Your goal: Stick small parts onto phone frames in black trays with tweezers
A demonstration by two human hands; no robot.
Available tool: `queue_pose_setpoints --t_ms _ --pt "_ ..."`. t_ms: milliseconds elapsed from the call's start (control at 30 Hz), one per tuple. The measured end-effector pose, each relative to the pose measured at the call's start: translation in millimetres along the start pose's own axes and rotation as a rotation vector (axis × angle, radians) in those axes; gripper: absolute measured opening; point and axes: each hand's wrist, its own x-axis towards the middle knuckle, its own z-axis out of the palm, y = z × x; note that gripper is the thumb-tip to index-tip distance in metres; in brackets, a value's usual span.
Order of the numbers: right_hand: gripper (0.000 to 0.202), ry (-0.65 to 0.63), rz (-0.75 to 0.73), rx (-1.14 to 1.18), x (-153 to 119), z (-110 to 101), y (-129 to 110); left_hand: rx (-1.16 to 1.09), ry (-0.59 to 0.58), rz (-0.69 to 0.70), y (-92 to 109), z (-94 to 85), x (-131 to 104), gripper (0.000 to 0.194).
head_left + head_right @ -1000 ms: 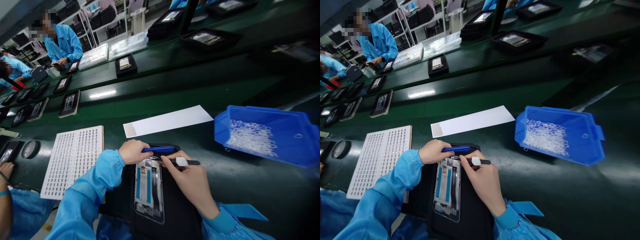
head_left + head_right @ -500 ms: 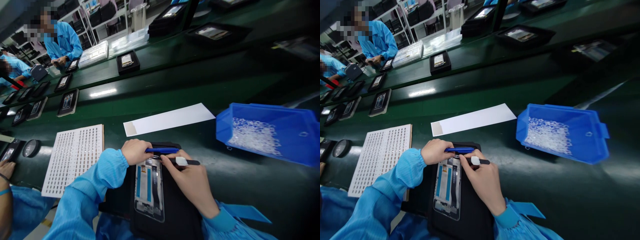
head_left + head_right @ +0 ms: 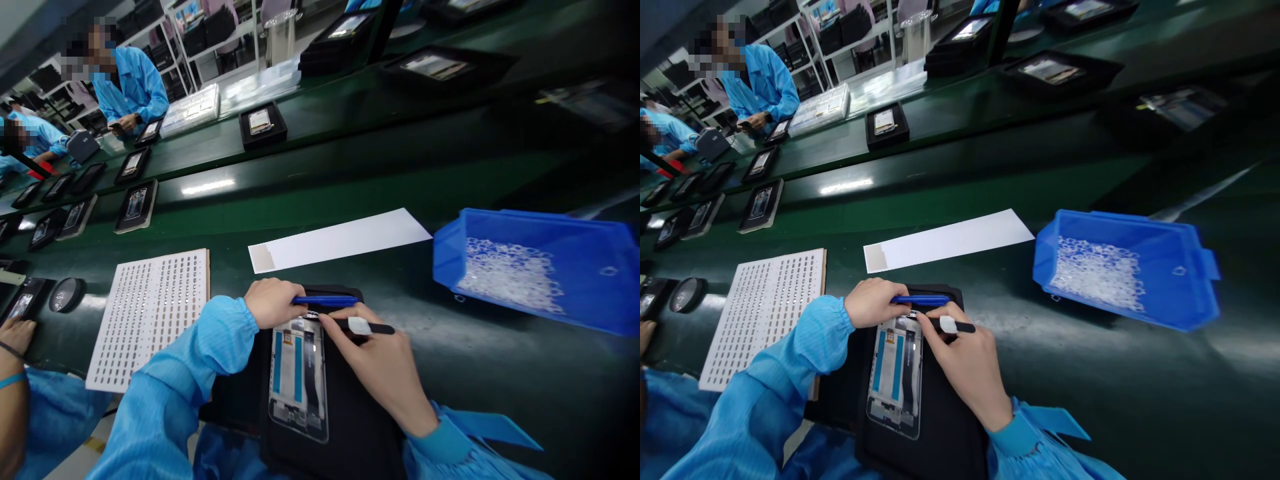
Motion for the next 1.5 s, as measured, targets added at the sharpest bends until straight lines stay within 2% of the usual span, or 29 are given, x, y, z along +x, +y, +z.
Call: queue_pose_setpoints --t_ms 133,200,267,333,400,467,533,633,700,767,867,967,1033,1133,1233,1300,1367,1433,1500 --pt "0.027 0.013 -0.042 -0.008 2.3 1.9 -2.1 -0.026 0.029 -0.001 0.0 2.5 1.2 0.019" --pt "0.027 0.018 -0.046 0.027 2.3 1.1 -2.3 -0.076 0.086 0.006 -2.1 3.8 -3.7 0.019" --pt "0.025 0.095 -0.028 0.091 -0.3 -1.3 -0.4 -0.189 0.187 0.011 -7.5 6.4 -17.2 0.022" --pt "0.021 0.239 0.015 0.144 -5.9 -4.0 3.8 -0.328 0.329 -0.004 -15.8 13.6 -40.1 0.024" --pt "0.018 0.379 0.074 0.183 -14.0 -5.0 9.4 -0.421 0.449 -0.051 -24.0 28.9 -70.0 0.027" --pt "0.018 0.44 0.138 0.24 -22.8 -3.1 14.5 -0.446 0.484 -0.135 -28.2 53.6 -102.0 0.032" --pt "0.021 0.429 0.211 0.311 -30.3 1.0 17.3 -0.49 0.448 -0.214 -26.4 84.6 -131.3 0.041" --pt "0.024 0.386 0.301 0.39 -36.1 6.2 13.3 -0.601 0.415 -0.169 -17.8 128.7 -163.9 0.058" --pt "0.026 0.374 0.337 0.448 -34.5 6.6 4.9 -0.736 0.426 -0.143 -13.1 146.0 -176.6 0.066" --pt "0.027 0.345 0.359 0.524 -27.5 4.7 -6.0 -0.931 0.47 -0.17 -11.1 149.0 -181.8 0.069" --pt "0.03 0.33 0.359 0.601 -8.2 0.6 -16.9 -1.216 0.588 -0.298 -13.6 127.1 -174.3 0.058" --pt "0.037 0.405 0.311 0.596 14.1 -0.9 -9.3 -1.359 0.698 -0.43 -27.9 82.4 -145.9 0.046" --pt "0.042 0.38 0.276 0.55 25.0 1.4 5.6 -1.431 0.758 -0.459 -46.4 47.0 -115.3 0.047" --pt "0.046 0.264 0.228 0.453 31.7 9.0 30.3 -1.513 0.825 -0.439 -82.6 -3.2 -59.3 0.042" --pt "0.038 0.194 0.163 0.377 30.8 16.4 43.9 -1.523 0.932 -0.485 -116.6 -39.8 -9.8 0.029" --pt "0.032 0.158 0.124 0.326 29.5 19.5 46.1 -1.524 0.972 -0.49 -132.6 -53.9 10.1 0.022" --pt "0.028 0.136 0.1 0.279 29.7 21.0 46.2 -1.518 1.002 -0.471 -141.6 -60.5 17.6 0.018" --pt "0.026 0.122 0.09 0.244 31.3 21.5 46.4 -1.503 1.034 -0.447 -143.8 -60.6 13.9 0.015" --pt "0.025 0.104 0.087 0.227 32.9 21.3 46.4 -1.467 1.041 -0.392 -141.0 -55.5 0.7 0.01"
